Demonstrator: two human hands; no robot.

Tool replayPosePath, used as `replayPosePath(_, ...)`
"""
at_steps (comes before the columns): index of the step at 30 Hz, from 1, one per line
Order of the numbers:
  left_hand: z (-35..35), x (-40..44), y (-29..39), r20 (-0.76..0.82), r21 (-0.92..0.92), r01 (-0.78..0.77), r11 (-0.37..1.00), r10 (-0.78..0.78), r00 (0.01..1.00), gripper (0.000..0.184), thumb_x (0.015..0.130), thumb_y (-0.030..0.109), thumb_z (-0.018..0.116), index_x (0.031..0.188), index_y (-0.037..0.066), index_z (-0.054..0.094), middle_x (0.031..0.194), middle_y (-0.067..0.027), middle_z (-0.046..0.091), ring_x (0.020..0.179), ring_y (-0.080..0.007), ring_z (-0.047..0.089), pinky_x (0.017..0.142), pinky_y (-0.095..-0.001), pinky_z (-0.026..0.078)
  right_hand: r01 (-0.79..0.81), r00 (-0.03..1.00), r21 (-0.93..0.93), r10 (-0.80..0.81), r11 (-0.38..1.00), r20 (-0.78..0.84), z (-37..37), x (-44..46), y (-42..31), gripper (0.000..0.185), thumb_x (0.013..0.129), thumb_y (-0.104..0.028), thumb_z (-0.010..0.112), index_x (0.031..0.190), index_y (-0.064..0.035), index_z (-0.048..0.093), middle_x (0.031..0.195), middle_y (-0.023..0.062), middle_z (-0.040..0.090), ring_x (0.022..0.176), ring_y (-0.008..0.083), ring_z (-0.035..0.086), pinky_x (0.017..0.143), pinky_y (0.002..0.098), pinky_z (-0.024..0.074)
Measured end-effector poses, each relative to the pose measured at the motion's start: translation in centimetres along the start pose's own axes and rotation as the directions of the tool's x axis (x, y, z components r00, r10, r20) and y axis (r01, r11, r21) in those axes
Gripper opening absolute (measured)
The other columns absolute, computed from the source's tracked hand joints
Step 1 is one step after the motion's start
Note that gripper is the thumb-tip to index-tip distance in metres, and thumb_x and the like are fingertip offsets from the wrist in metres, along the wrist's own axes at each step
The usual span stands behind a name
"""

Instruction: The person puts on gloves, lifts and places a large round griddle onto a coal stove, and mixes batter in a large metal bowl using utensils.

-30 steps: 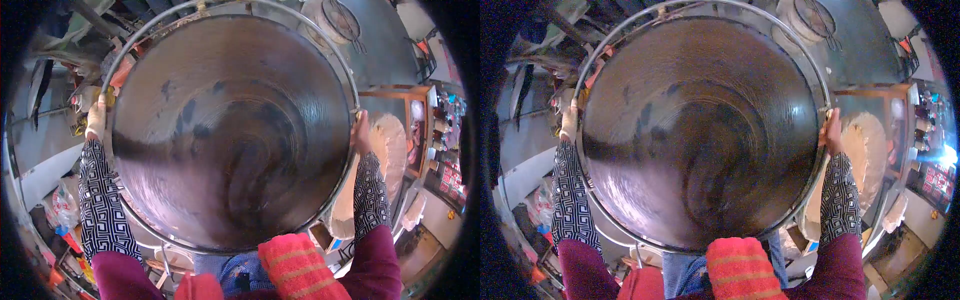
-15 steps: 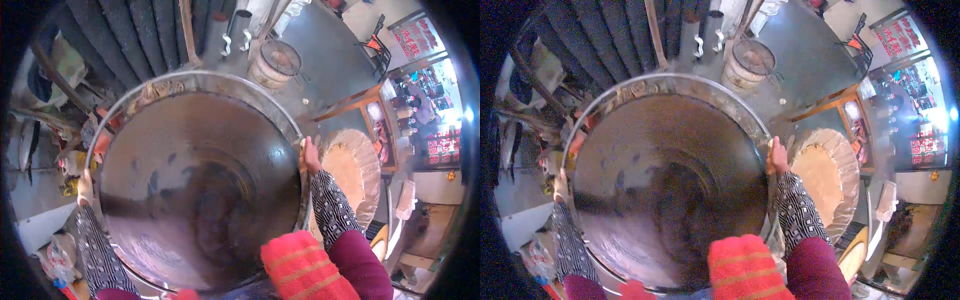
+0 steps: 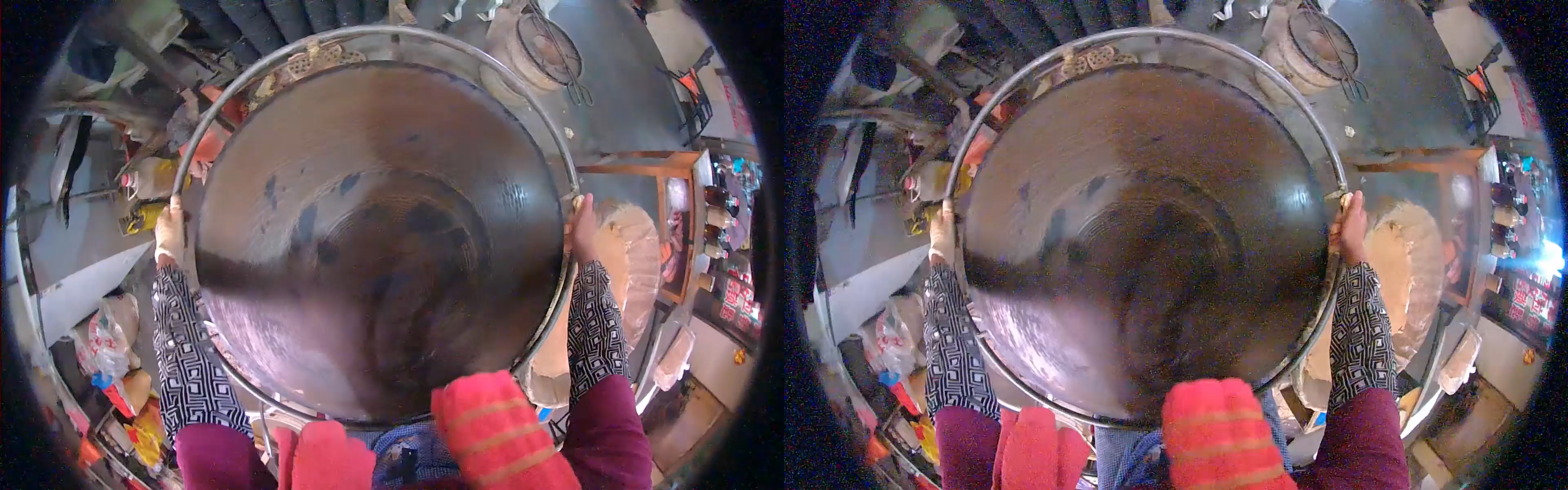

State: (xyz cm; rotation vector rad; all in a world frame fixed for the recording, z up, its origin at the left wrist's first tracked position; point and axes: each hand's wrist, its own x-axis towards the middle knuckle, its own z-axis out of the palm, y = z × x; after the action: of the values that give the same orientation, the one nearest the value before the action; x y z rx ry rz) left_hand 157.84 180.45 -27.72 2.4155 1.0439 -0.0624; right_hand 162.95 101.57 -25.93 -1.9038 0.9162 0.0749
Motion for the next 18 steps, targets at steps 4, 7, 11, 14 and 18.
replayPosePath(4, -2.3, -2.3, 3.7, 0.060, 0.065, 0.069, 0.996, -0.073, 0.995, 0.066, 0.088, 0.061, 0.040, 0.093, 0.000, 0.063, 0.082, -0.0188, 0.064, 0.080, -0.0324, 0.059, 0.073, -0.0403, 0.045, 0.034, 0.997, -0.144, -0.024, 0.989, 0.073, -1.1, 2.3, 0.6, 0.057, 0.093, -0.058, 0.030, 0.071, -0.0087, 0.051, 0.057, 0.0037, 0.049, 0.046, 0.0156, 0.049, 0.042, 0.0287, 0.0394)
replayPosePath(7, -2.9, 0.2, 1.6, 0.001, 0.105, -0.067, 0.992, 0.067, 0.998, 0.067, 0.087, 0.062, 0.040, 0.090, 0.000, 0.064, 0.080, -0.0173, 0.063, 0.074, -0.0256, 0.060, 0.067, -0.0373, 0.047, 0.194, 0.981, -0.212, -0.187, 0.958, 0.054, -1.1, 5.0, 5.1, 0.060, 0.093, -0.058, 0.030, 0.074, -0.0055, 0.053, 0.062, 0.0052, 0.052, 0.052, 0.0171, 0.052, 0.048, 0.0296, 0.0424)
replayPosePath(11, -0.8, 1.4, 2.2, 0.032, -0.002, 0.065, 0.998, -0.065, 0.997, 0.063, 0.088, 0.061, 0.042, 0.088, 0.001, 0.062, 0.065, -0.0079, 0.056, 0.056, -0.0180, 0.053, 0.050, -0.0336, 0.041, 0.042, 0.999, -0.058, -0.040, 0.997, 0.037, 1.1, 1.8, -0.1, 0.054, 0.093, -0.057, 0.034, 0.064, -0.0130, 0.045, 0.052, -0.0016, 0.041, 0.042, 0.0119, 0.041, 0.038, 0.0286, 0.0317)
replayPosePath(14, -0.1, 1.2, 1.7, 0.041, -0.092, 0.065, 0.994, -0.062, 0.997, 0.058, 0.088, 0.059, 0.045, 0.082, 0.004, 0.061, 0.057, -0.0028, 0.050, 0.048, -0.0148, 0.046, 0.044, -0.0317, 0.035, 0.057, 0.998, -0.163, -0.059, 0.985, -0.011, 1.2, 2.0, -0.6, 0.053, 0.090, -0.061, 0.037, 0.066, -0.0147, 0.047, 0.052, -0.0029, 0.039, 0.042, 0.0096, 0.039, 0.038, 0.0258, 0.0299)
replayPosePath(18, 0.1, 2.7, 2.1, 0.041, -0.124, 0.068, 0.990, -0.064, 0.997, 0.056, 0.088, 0.057, 0.047, 0.078, 0.004, 0.060, 0.053, -0.0012, 0.046, 0.041, -0.0135, 0.043, 0.040, -0.0305, 0.035, -0.034, 0.996, -0.096, 0.026, 0.995, -0.086, 1.5, 3.2, 0.1, 0.058, 0.092, -0.060, 0.033, 0.063, -0.0113, 0.048, 0.052, -0.0007, 0.043, 0.039, 0.0128, 0.041, 0.037, 0.0284, 0.0319)
